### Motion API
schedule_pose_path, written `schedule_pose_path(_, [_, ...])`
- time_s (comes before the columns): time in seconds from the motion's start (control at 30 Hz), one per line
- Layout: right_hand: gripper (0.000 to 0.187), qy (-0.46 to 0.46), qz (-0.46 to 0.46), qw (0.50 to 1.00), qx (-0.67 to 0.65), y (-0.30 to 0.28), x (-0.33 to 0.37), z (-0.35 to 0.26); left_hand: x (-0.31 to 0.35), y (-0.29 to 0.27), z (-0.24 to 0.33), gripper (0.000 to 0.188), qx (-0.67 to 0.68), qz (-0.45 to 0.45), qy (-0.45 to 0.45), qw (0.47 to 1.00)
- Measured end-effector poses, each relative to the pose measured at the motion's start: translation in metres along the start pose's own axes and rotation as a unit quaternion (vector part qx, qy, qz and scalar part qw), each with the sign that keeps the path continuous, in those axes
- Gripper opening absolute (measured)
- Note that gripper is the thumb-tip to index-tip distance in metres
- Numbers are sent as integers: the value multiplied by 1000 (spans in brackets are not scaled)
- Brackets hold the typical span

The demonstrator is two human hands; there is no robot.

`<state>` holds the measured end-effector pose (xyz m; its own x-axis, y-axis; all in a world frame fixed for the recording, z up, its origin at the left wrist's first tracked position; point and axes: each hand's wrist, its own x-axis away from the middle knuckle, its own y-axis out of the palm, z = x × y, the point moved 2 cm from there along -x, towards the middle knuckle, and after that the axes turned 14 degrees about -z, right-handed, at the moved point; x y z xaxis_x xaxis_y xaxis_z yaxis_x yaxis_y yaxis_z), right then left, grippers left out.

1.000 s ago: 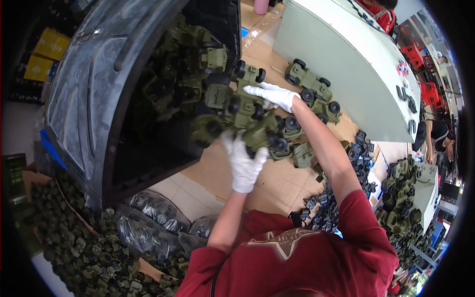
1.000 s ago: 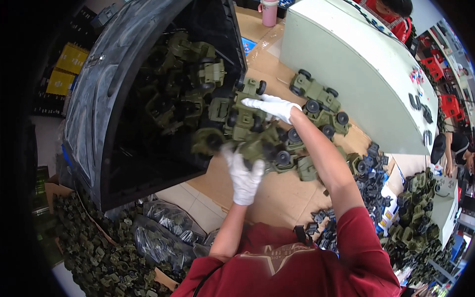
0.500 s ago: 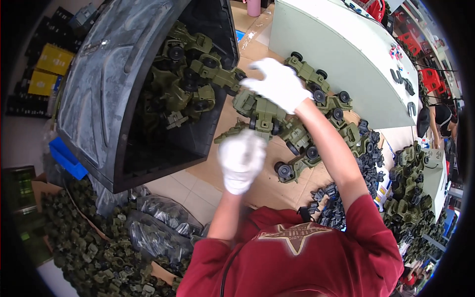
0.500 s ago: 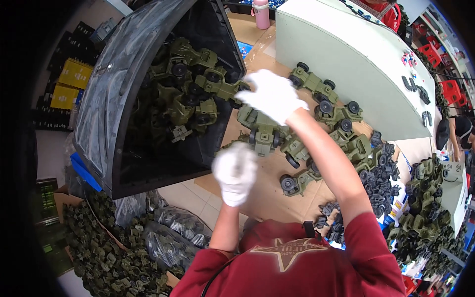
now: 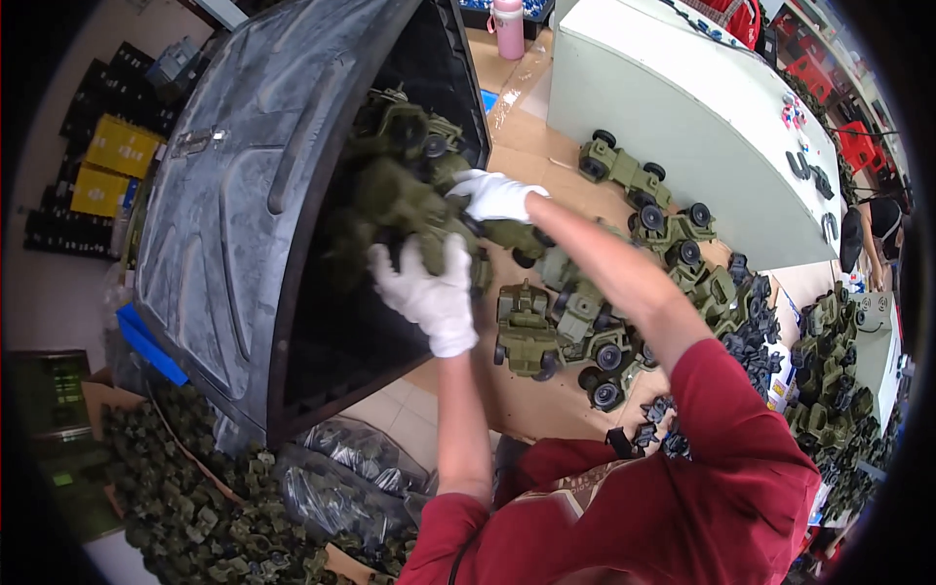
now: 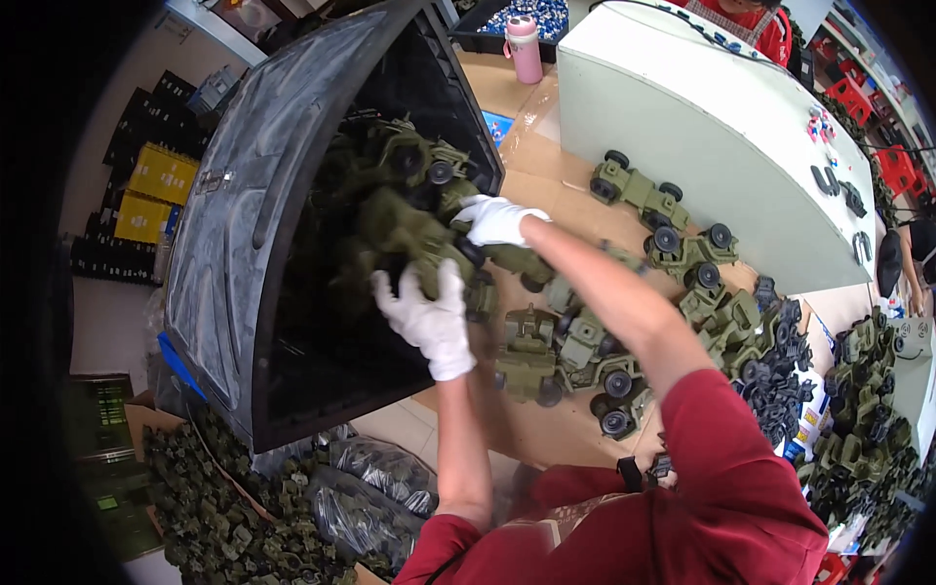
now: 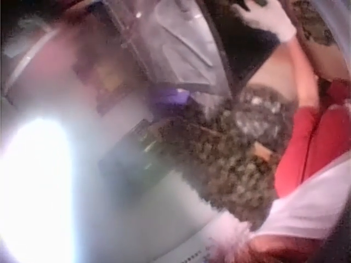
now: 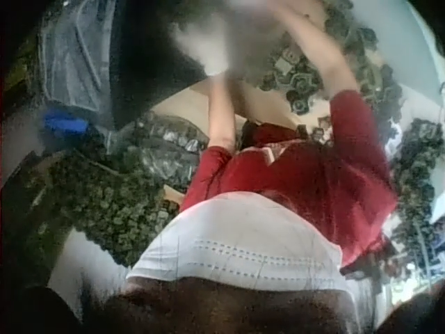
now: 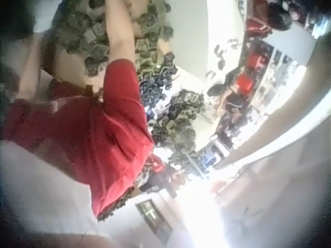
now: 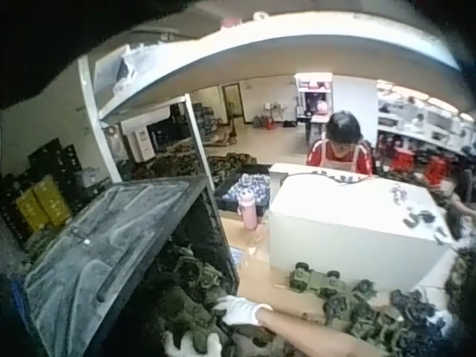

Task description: The person assembles plastic chassis parts onto toy vehicle bodies by hand at a production workstation.

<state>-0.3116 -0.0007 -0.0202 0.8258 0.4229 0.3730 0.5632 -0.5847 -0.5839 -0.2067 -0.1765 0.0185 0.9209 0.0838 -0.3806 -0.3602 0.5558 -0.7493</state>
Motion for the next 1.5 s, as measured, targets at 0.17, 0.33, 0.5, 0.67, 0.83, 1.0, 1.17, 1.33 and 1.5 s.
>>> schedule_pose_path(0.17, [59,30,43,998,-39,-29,107,29,57,11,60,48,140,-137,127,972])
schedule_pose_path(0.33, [72,266,162,939,143,-59,169,45,65,1,61,23,311,-237,348,852])
schedule_pose_path(0.5, [69,277,229,921,148,-50,210,37,42,-60,33,24,62,-61,320,943])
schedule_pose_path(0.67, [56,209,254,933,149,0,255,19,-8,-49,-3,100,-170,-184,17,968])
schedule_pose_path(0.83, [43,195,422,885,26,55,360,-22,-44,-68,17,81,-231,-235,-76,941])
schedule_pose_path(1.0, [64,390,68,899,-188,166,437,-29,-32,-10,-14,80,105,-261,-18,959])
schedule_pose_path(1.17, [113,317,145,904,-248,262,392,8,-11,-16,25,87,-15,-270,9,963])
schedule_pose_path(1.33, [104,329,215,891,-227,256,376,20,-3,-24,28,88,16,-248,15,969])
schedule_pose_path(1.5, [32,381,284,878,-60,251,449,32,54,-71,75,86,278,-278,61,918])
